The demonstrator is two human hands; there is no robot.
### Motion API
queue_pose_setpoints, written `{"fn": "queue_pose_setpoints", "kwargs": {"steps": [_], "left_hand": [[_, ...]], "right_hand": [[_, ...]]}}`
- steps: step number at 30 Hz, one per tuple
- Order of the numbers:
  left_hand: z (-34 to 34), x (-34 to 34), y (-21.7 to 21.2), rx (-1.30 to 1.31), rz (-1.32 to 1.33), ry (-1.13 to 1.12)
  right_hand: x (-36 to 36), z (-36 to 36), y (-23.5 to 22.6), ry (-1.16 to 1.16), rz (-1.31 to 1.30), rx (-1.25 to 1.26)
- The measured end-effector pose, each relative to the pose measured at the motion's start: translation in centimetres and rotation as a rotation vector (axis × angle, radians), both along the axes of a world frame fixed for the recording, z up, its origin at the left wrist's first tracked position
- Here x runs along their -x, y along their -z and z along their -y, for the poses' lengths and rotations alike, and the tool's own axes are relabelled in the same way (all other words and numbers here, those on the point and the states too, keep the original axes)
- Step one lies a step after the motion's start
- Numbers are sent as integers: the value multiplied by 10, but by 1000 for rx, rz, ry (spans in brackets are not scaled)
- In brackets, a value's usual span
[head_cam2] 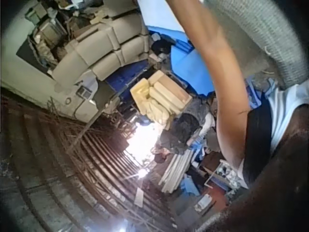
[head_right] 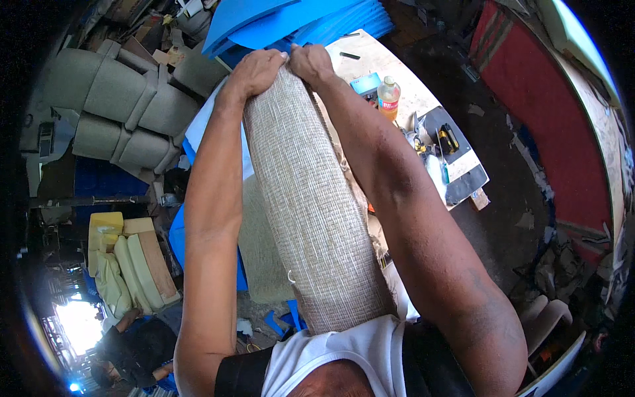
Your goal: Stapling fabric and adding foam/backing to a chair frame structure.
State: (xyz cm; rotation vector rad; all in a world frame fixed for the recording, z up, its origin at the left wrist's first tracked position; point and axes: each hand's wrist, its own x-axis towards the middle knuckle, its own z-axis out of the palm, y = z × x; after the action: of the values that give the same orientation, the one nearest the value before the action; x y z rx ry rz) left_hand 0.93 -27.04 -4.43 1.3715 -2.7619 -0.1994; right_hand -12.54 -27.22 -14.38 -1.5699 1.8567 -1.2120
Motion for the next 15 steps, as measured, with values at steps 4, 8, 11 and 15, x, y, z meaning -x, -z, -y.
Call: {"fn": "queue_pose_setpoints", "kwargs": {"steps": [4,8,11,15], "left_hand": [[-52,-25,-10,32,-452,96],[-226,-79,-22,-74,-555,237],[-281,-93,-24,-121,-535,227],[-252,-84,-28,-100,-351,155]], "right_hand": [[-9,-27,-23,-41,115,-74],[-2,-18,-6,-29,264,-61],[4,-2,17,-50,14,65],[-2,-17,2,-6,146,20]]}}
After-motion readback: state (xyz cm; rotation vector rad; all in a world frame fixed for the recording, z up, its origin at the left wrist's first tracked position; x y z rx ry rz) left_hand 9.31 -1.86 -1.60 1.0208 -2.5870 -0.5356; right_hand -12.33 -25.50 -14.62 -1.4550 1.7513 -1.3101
